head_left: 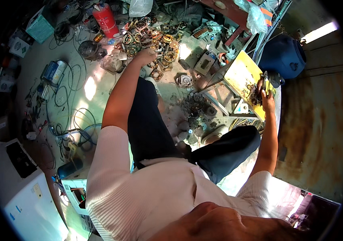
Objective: The person manipulates a small electric motor component by hand, using a screwdriver and pliers to pry and detach pieces, then retrieves another motor part from a pile and continues prying it with a screwdriver.
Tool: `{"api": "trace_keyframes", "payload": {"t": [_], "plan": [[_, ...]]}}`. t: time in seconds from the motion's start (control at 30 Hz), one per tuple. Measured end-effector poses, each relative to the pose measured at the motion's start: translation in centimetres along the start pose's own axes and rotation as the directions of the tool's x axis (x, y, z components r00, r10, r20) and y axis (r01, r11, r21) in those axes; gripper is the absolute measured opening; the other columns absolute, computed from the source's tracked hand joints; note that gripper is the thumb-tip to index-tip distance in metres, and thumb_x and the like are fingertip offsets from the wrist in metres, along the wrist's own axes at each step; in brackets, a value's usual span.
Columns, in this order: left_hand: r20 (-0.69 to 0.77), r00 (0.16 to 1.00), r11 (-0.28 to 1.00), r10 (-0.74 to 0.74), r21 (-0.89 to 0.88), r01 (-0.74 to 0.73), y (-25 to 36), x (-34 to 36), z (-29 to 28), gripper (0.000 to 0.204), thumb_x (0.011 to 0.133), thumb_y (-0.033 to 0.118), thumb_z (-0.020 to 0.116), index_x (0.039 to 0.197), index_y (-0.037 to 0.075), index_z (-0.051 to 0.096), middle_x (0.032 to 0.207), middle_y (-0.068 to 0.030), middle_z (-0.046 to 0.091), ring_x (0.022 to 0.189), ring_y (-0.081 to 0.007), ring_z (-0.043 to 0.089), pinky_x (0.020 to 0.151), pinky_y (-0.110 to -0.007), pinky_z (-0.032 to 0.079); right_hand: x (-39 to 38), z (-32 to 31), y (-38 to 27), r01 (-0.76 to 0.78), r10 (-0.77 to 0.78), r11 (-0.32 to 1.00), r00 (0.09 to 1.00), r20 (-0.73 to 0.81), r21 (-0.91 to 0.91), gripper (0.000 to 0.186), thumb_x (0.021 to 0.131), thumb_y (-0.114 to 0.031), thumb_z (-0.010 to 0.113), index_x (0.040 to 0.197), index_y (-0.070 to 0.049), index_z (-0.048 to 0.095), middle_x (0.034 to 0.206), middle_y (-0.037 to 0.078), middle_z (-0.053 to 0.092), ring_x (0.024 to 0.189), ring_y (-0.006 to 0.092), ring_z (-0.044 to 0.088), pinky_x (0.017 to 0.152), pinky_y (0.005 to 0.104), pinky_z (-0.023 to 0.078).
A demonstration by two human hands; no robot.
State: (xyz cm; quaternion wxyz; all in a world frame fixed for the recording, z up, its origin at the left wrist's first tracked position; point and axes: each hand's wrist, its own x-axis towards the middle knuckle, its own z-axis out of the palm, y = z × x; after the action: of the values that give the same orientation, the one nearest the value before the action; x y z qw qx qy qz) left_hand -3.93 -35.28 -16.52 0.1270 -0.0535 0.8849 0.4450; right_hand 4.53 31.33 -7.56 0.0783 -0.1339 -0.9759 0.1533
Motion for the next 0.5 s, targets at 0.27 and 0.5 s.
{"api": "trace_keyframes", "payload": {"t": [0.27, 0.5], "plan": [[-0.106, 0.994, 0.992, 0.035, 0.122, -0.022, 2.5, -0.6, 0.1, 0.04, 0.088, 0.031, 0.065, 0.124, 0.015, 0.059, 0.113, -0.009, 0.068, 0.104, -0.0259, 0.065, 0.085, -0.038, 0.051, -0.7, -1.2, -0.6, 0.01, -0.016, 0.996, 0.998, -0.06, -0.093, 0.076, 0.088, -0.063, 0.053, 0.136, -0.004, 0.05, 0.132, 0.025, 0.053, 0.123, 0.0405, 0.05, 0.103, 0.0438, 0.039], [-0.434, 0.841, 0.943, 0.322, 0.228, -0.244, 14.2, -1.7, 1.2, 0.047, 0.083, 0.029, 0.063, 0.128, 0.018, 0.054, 0.124, -0.013, 0.059, 0.11, -0.0333, 0.059, 0.095, -0.041, 0.045, -6.5, -1.0, -18.9, 0.557, -0.532, 0.83, 0.781, -0.327, -0.021, 0.037, 0.085, -0.016, 0.067, 0.119, -0.007, 0.058, 0.115, 0.016, 0.059, 0.105, 0.0349, 0.057, 0.09, 0.0432, 0.044]]}}
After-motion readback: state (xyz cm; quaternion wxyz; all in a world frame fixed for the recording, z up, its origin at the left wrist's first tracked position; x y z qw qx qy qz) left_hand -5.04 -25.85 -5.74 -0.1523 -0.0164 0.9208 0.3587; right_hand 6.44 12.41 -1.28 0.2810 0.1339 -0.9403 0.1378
